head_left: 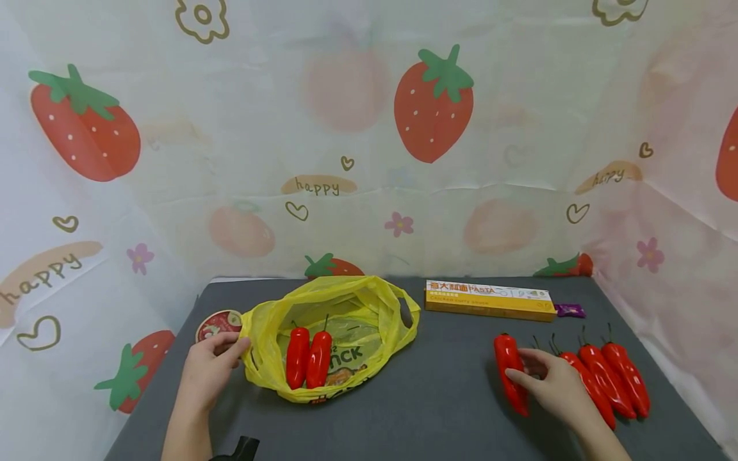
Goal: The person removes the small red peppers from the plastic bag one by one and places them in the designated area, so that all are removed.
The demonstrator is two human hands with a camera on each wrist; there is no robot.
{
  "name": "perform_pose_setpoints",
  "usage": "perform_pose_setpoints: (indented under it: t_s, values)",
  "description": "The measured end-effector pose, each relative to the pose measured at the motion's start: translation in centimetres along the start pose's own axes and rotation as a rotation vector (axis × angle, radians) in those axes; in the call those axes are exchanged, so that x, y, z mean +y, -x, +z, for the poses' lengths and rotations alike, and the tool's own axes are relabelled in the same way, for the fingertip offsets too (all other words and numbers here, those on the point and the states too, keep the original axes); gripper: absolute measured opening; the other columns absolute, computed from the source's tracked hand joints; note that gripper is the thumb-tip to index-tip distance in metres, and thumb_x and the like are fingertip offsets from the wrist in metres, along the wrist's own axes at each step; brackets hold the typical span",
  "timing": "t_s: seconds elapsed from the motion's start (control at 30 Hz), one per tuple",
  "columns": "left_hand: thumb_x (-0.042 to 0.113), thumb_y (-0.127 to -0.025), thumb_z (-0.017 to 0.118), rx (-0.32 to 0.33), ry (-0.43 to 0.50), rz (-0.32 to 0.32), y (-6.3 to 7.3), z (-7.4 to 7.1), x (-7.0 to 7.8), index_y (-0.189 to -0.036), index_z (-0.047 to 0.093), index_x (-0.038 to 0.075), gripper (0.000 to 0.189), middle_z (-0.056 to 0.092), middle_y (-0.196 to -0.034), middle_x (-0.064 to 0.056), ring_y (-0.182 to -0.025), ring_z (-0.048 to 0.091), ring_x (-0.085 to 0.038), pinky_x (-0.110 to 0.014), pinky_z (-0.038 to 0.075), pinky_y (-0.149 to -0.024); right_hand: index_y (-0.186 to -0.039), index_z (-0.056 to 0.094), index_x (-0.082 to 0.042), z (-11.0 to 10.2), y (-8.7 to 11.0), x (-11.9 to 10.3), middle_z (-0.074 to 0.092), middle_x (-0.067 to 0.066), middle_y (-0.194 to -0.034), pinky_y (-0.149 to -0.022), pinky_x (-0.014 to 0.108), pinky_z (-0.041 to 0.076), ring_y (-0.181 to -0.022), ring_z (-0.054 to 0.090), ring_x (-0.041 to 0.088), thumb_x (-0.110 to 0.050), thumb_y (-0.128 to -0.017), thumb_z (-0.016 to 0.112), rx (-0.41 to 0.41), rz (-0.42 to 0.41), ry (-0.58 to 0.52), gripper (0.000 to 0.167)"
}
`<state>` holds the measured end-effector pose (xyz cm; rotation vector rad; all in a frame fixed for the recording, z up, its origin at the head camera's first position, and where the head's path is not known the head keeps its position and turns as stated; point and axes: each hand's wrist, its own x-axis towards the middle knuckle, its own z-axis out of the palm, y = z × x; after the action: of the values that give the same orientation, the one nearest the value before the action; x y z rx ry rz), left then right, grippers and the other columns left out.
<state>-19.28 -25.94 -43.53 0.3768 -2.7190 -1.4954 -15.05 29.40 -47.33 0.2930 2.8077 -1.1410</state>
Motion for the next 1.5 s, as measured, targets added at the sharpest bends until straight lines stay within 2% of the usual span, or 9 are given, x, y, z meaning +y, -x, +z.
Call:
perform_pose_setpoints:
  t_s: [0.23, 0.43, 0.63, 0.83, 0.93, 1.13, 1.3, 1.5]
  values:
    - [0.038, -0.098, 0.065, 0.006, -0.002, 0.006, 0.1, 0.1, 0.1, -0.126, 0.065, -0.002, 0.048, 0.070, -0.108, -0.013, -0.092, 0.063, -0.024, -0.023, 0.052, -0.072, -0.135, 0.058, 0.003, -0.1, 0.4, 1.6, 0.069, 0.025, -0.117, -0.083, 0.050, 0.057, -0.098, 0.067, 0.031, -0.050, -0.084, 0.078, 0.037, -0.004, 0.093, 0.077]
    - [0.037, -0.099, 0.065, 0.006, 0.004, 0.002, 0.3, 0.1, 0.2, -0.125, 0.065, -0.001, 0.046, 0.071, -0.105, -0.010, -0.090, 0.063, -0.021, -0.024, 0.053, -0.073, -0.133, 0.060, 0.004, -0.2, 0.7, 2.6, 0.071, 0.021, -0.112, -0.079, 0.049, 0.057, -0.092, 0.068, 0.026, -0.053, -0.083, 0.078, 0.059, 0.011, 0.127, 0.077]
    - [0.038, -0.099, 0.065, -0.002, -0.005, 0.002, 0.2, 0.0, 0.2, -0.126, 0.065, -0.002, 0.048, 0.071, -0.107, -0.011, -0.091, 0.064, -0.024, -0.028, 0.054, -0.075, -0.127, 0.062, 0.007, 0.2, 1.1, 2.6, 0.070, 0.025, -0.113, -0.078, 0.049, 0.057, -0.088, 0.069, 0.027, -0.045, -0.084, 0.080, 0.088, 0.021, 0.167, 0.071]
    - [0.041, -0.098, 0.065, -0.015, -0.005, -0.001, 0.2, 0.0, 0.2, -0.127, 0.063, -0.003, 0.053, 0.070, -0.109, -0.014, -0.093, 0.063, -0.027, -0.023, 0.051, -0.070, -0.122, 0.064, 0.010, 0.9, 1.0, 2.1, 0.071, 0.025, -0.107, -0.080, 0.053, 0.056, -0.087, 0.068, 0.030, -0.037, -0.081, 0.084, 0.117, 0.029, 0.244, 0.066]
    - [0.041, -0.098, 0.065, -0.018, -0.001, -0.003, 0.2, 0.1, 0.1, -0.127, 0.063, -0.003, 0.052, 0.070, -0.110, -0.013, -0.094, 0.063, -0.027, -0.023, 0.051, -0.070, -0.120, 0.066, 0.008, 1.0, 1.1, 1.9, 0.071, 0.026, -0.107, -0.079, 0.054, 0.055, -0.089, 0.067, 0.032, -0.039, -0.080, 0.084, 0.126, 0.056, 0.292, 0.064]
    - [0.042, -0.098, 0.064, -0.021, 0.009, -0.003, 0.0, 0.2, 0.0, -0.127, 0.064, -0.001, 0.051, 0.070, -0.111, -0.011, -0.090, 0.063, -0.021, -0.024, 0.052, -0.071, -0.122, 0.068, 0.001, 0.7, 1.4, 1.6, 0.070, 0.025, -0.111, -0.064, 0.047, 0.053, -0.080, 0.063, 0.026, -0.048, -0.081, 0.081, 0.110, 0.163, 0.367, 0.065]
    - [0.042, -0.099, 0.064, -0.020, 0.014, -0.002, 0.0, 0.3, -0.1, -0.127, 0.064, 0.000, 0.051, 0.070, -0.111, -0.011, -0.089, 0.063, -0.019, -0.021, 0.052, -0.071, -0.120, 0.067, 0.004, 0.6, 1.6, 1.7, 0.070, 0.021, -0.099, -0.063, 0.045, 0.053, -0.074, 0.059, 0.024, -0.040, -0.084, 0.081, 0.128, 0.183, 0.371, 0.059]
    - [0.041, -0.099, 0.064, -0.017, 0.009, 0.001, 0.0, 0.3, 0.0, -0.127, 0.064, -0.001, 0.051, 0.070, -0.110, -0.012, -0.090, 0.063, -0.021, -0.024, 0.054, -0.073, -0.120, 0.065, 0.007, 0.2, 1.9, 1.8, 0.069, 0.012, -0.082, -0.056, 0.036, 0.050, -0.063, 0.054, 0.020, -0.030, -0.086, 0.079, 0.127, 0.160, 0.344, 0.052]
